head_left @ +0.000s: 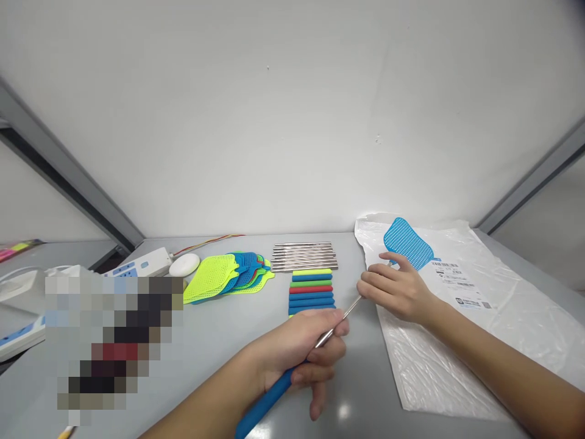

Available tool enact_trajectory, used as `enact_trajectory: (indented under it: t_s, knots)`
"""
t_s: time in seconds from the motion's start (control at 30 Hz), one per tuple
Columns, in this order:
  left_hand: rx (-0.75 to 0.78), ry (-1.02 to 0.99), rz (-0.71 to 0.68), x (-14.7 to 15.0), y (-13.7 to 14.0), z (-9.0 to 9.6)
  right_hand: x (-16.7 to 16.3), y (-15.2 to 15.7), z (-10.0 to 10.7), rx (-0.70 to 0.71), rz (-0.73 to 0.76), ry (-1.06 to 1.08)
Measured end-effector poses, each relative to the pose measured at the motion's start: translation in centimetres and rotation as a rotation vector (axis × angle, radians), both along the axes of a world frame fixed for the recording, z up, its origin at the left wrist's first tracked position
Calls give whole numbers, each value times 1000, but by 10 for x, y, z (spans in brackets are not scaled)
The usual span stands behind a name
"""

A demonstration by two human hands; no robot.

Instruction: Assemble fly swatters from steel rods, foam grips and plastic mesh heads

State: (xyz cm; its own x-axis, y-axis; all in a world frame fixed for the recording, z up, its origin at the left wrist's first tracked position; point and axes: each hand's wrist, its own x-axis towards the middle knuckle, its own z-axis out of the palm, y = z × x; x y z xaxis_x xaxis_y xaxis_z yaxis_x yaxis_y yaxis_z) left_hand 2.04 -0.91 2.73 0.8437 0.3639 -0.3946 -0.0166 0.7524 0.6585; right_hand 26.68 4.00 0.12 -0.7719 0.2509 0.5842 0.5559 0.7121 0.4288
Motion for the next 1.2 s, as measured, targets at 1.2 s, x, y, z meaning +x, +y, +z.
enact_trajectory:
  t_s: [1.2]
  knots:
    - [22, 56, -94, 1, -4, 1, -7, -10, -8, -45, 235, -48]
